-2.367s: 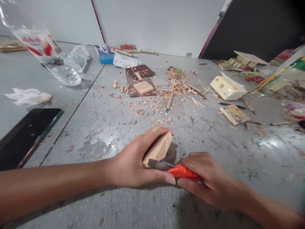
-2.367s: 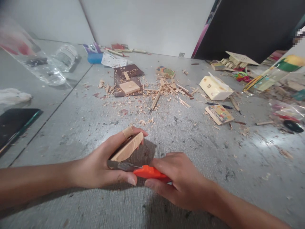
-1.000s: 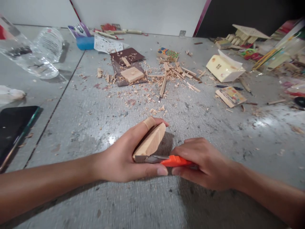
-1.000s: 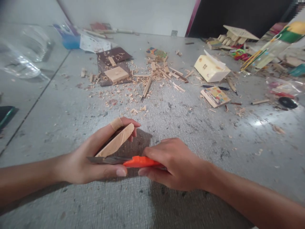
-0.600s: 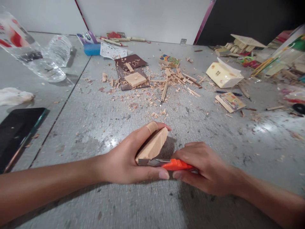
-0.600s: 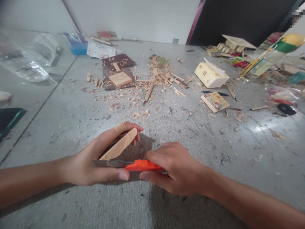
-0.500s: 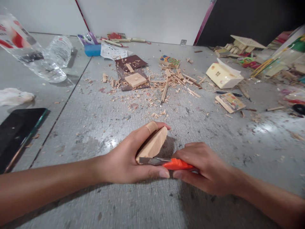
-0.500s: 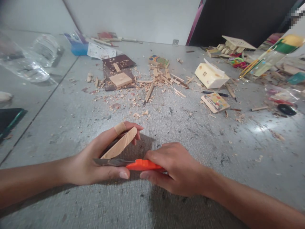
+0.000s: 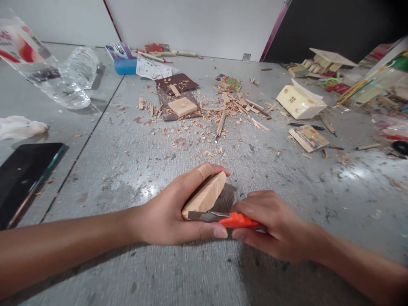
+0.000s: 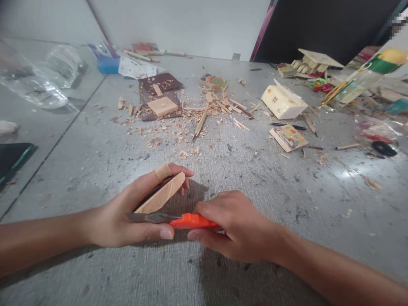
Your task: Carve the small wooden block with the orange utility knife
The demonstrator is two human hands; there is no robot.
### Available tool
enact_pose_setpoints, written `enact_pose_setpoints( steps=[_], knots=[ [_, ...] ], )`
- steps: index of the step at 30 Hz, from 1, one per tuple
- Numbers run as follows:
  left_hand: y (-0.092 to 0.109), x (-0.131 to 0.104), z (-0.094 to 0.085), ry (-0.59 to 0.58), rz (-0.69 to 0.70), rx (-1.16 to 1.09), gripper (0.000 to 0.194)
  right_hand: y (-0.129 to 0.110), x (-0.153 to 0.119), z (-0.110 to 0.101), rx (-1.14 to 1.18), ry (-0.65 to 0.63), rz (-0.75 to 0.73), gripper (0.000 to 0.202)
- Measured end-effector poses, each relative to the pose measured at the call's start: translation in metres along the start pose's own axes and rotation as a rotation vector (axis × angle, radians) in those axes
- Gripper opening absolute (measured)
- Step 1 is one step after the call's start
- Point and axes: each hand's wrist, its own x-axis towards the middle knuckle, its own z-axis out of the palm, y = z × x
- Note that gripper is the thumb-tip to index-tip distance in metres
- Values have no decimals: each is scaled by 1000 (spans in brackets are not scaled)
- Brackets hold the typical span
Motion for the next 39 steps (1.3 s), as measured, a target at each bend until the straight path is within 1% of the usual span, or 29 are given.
enact_pose_setpoints(
  steps=[11,24,29,34,39],
  knots=[
    [0,1,-1,-26,36,15,71,-2,1,-2,29,-37,26,42],
    [1,0,-1,-45,43,41,70,-2,2,-4,32,-58,38,45],
    [0,0,-1,-43,44,46,70,-2,2,-4,23,-63,53,42],
    [0,1,-1,-50,32,73,69,-1,1,-4,19,-47,27,37],
    [2,1,-2,-41,31,96,69,-1,1,-6,20,-66,34,29]
  ],
)
